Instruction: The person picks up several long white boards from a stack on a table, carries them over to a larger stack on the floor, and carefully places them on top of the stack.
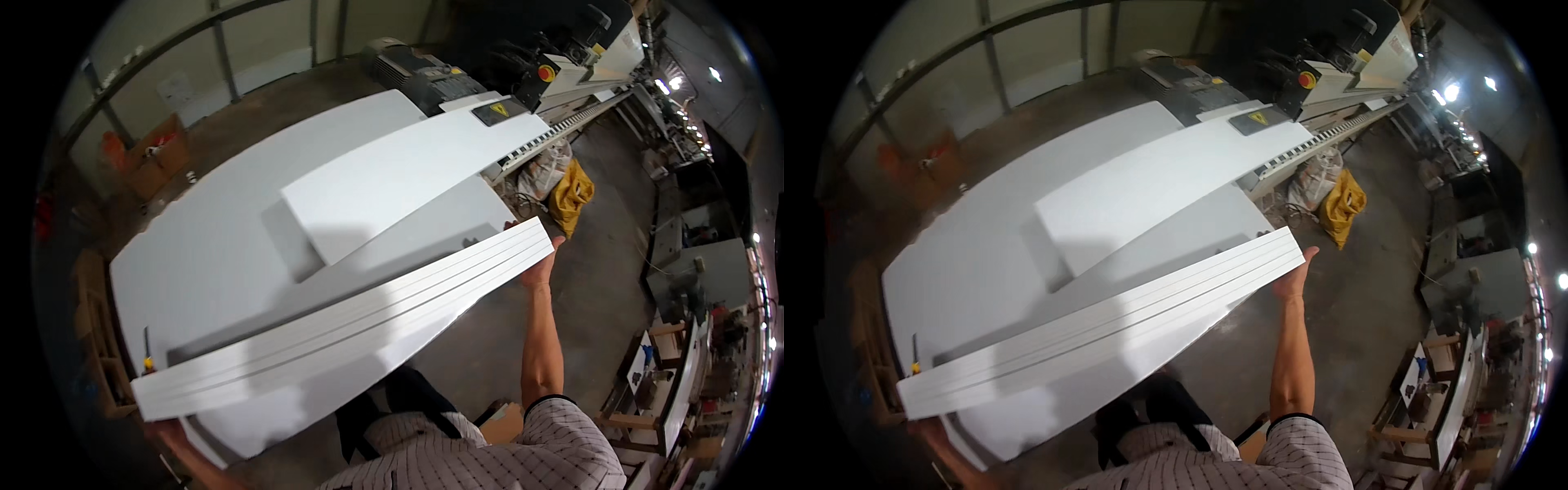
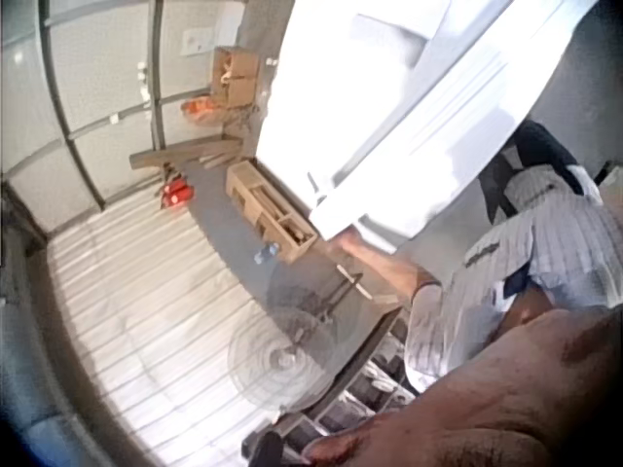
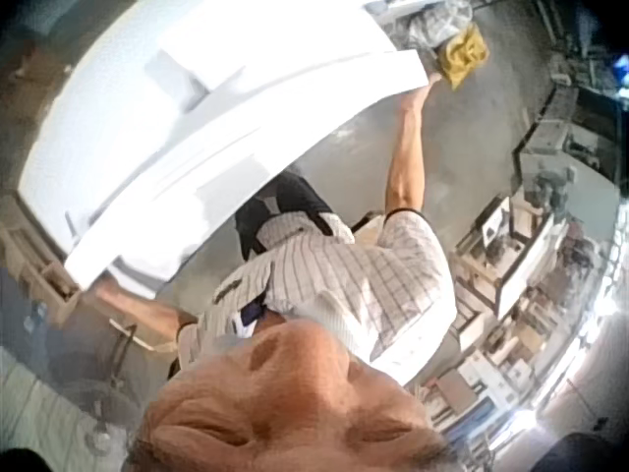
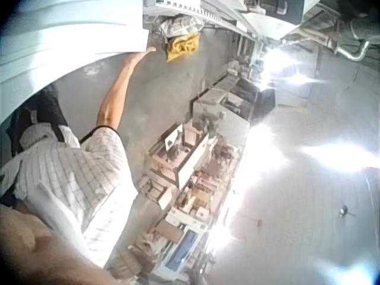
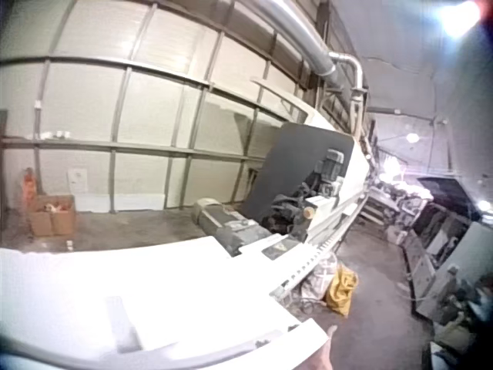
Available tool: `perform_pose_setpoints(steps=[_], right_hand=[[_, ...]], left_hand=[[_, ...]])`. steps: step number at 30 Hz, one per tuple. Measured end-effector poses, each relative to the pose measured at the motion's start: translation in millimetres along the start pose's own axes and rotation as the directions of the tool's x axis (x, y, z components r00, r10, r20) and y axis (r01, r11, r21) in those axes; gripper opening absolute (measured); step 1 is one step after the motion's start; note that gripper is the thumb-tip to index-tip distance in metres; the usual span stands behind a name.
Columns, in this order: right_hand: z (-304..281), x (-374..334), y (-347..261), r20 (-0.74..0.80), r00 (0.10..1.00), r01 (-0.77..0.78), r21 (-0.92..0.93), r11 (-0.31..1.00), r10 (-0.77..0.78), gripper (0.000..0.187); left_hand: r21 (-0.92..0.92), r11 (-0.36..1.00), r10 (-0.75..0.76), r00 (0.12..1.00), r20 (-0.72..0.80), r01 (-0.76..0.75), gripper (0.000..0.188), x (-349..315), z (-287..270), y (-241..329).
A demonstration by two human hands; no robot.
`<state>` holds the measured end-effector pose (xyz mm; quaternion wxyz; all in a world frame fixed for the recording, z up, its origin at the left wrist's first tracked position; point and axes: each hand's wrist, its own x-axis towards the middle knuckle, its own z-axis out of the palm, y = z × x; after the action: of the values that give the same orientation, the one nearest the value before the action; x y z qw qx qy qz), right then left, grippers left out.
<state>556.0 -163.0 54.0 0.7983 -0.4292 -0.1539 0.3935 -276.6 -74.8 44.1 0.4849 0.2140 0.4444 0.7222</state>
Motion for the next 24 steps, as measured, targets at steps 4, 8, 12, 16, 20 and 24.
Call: perform_pose_setpoints(steps=[4, 8, 12, 16, 20, 24], right_hand=[[-1.9, 0.9, 12.2, 0.069, 0.997, 0.024, 0.036, 0.999, -0.026, 0.105], [3.8, 3.4, 20.2, 0.063, 0.992, 0.113, -0.060, 0.992, -0.109, 0.092], [-15.6, 6.8, 25.4, -0.072, 0.958, 0.272, -0.097, 0.958, -0.279, 0.062], [-28.7, -32.0, 13.6, -0.240, 0.928, 0.251, -0.168, 0.953, -0.286, 0.039], [-52.2, -149.0, -21.0, -0.448, 0.858, 0.160, -0.232, 0.960, -0.251, 0.039], [-78.0, -335.3, -36.1, -0.667, 0.722, 0.006, -0.260, 0.966, -0.184, 0.039]], left_hand=[[0.099, 0.995, -0.026, 1.000, 0.013, 0.025, 0.076, 5.9, -7.2, -24.9], [0.154, 0.988, -0.030, 1.000, 0.009, 0.028, 0.076, 4.9, -6.2, -21.7], [0.209, 0.976, -0.073, 0.997, 0.035, 0.064, 0.075, 10.7, -0.5, -14.7], [0.256, 0.960, -0.135, 0.987, 0.090, 0.108, 0.075, 19.5, 15.2, -8.6], [0.302, 0.938, -0.242, 0.947, 0.211, 0.172, 0.074, 34.2, 47.1, 7.9], [0.430, 0.870, -0.436, 0.784, 0.442, 0.241, 0.074, 53.8, 115.3, 13.6]])
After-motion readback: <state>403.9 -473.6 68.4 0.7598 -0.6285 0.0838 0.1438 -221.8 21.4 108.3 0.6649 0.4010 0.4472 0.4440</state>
